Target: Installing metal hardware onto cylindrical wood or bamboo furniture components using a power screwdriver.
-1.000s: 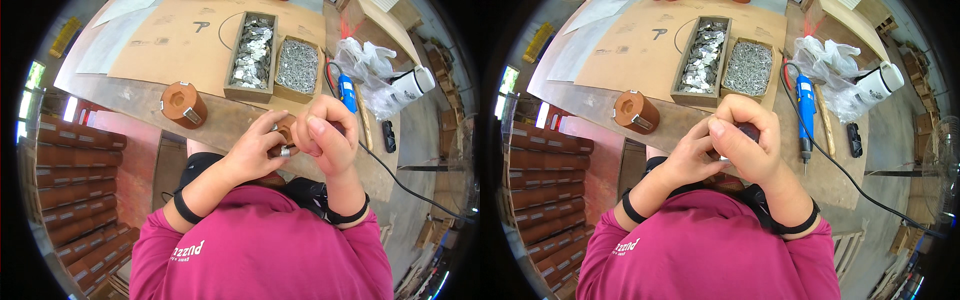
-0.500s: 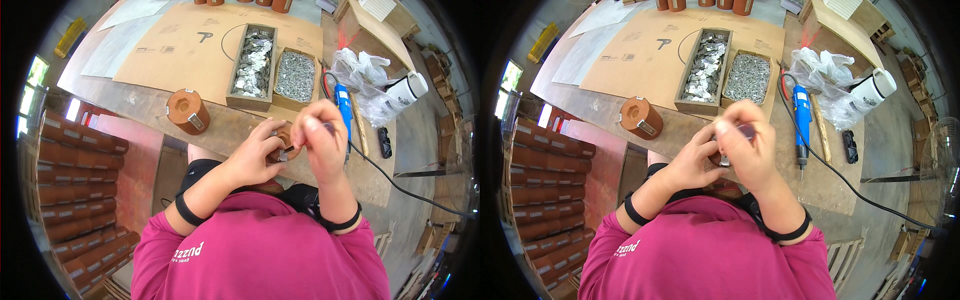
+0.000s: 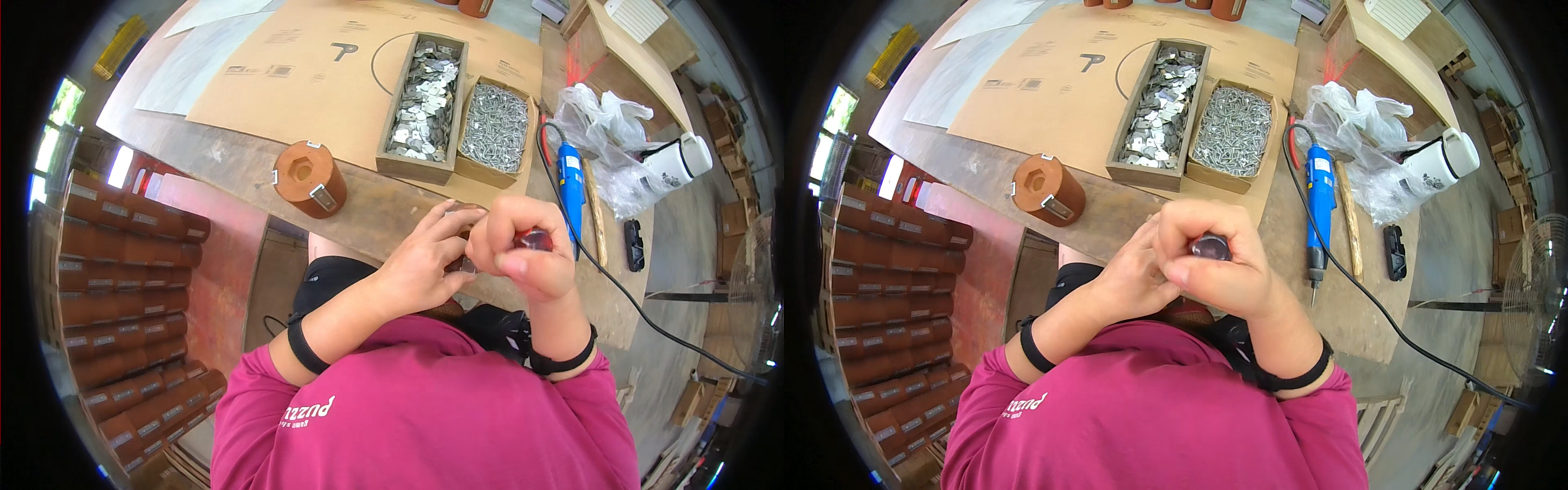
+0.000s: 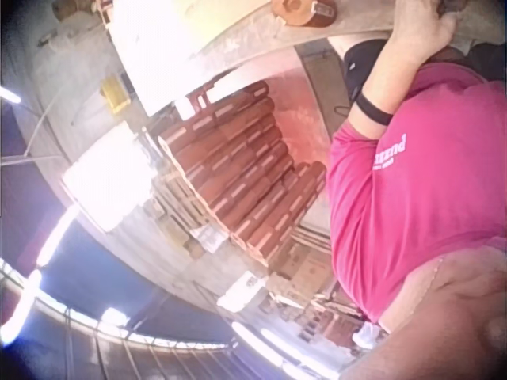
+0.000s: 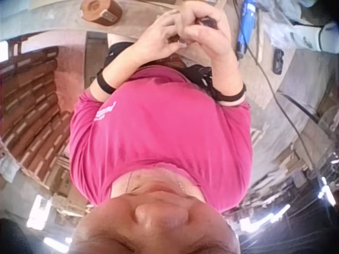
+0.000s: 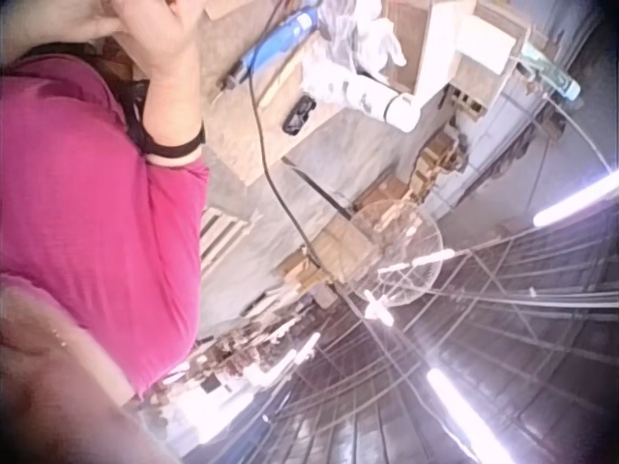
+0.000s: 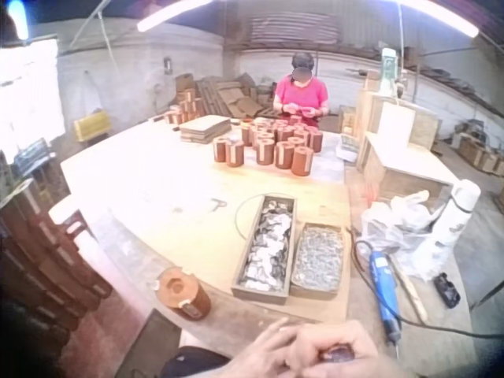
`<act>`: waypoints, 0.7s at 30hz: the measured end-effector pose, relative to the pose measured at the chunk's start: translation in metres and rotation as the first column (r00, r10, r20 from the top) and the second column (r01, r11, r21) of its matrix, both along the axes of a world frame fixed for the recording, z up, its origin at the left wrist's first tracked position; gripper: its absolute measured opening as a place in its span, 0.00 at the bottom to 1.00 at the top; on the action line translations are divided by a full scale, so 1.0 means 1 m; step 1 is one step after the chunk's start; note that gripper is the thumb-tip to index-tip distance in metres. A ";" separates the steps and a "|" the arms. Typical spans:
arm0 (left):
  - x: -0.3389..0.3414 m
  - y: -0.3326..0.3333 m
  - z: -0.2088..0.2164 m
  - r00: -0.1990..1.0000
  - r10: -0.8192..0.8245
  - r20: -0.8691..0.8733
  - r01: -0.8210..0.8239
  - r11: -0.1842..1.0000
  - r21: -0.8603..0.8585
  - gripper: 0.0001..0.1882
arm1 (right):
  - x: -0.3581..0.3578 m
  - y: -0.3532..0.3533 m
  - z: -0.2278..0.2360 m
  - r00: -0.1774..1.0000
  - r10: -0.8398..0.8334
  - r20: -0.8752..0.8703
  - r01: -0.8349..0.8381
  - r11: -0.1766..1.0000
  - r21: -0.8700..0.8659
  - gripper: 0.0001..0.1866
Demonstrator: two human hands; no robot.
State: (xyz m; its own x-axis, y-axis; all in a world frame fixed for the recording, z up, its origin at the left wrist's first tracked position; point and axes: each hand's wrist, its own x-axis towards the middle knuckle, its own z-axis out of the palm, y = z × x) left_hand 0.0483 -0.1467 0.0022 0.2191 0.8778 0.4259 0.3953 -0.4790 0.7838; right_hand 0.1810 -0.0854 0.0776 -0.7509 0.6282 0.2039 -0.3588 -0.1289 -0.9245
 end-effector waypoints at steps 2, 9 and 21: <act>-0.003 0.000 0.002 1.000 -0.022 0.002 0.022 0.999 -0.023 0.12 | 0.001 0.009 0.002 0.989 0.147 0.023 -0.148 0.989 0.013 0.12; -0.003 0.000 0.006 0.997 -0.077 0.018 0.079 0.992 -0.099 0.11 | 0.007 0.013 0.001 0.969 0.246 0.011 -0.246 0.969 -0.012 0.15; -0.003 -0.012 -0.003 0.909 0.271 -0.316 -0.346 0.914 -0.210 0.46 | 0.060 0.015 -0.020 0.807 -0.368 -0.462 0.440 0.896 0.054 0.07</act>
State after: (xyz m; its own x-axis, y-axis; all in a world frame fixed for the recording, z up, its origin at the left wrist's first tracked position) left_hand 0.0455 -0.1587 -0.0003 -0.0059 0.9901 0.1404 0.7067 -0.0952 0.7010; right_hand 0.2408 -0.0699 0.0578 -0.2491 0.7893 0.5613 -0.7107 0.2447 -0.6595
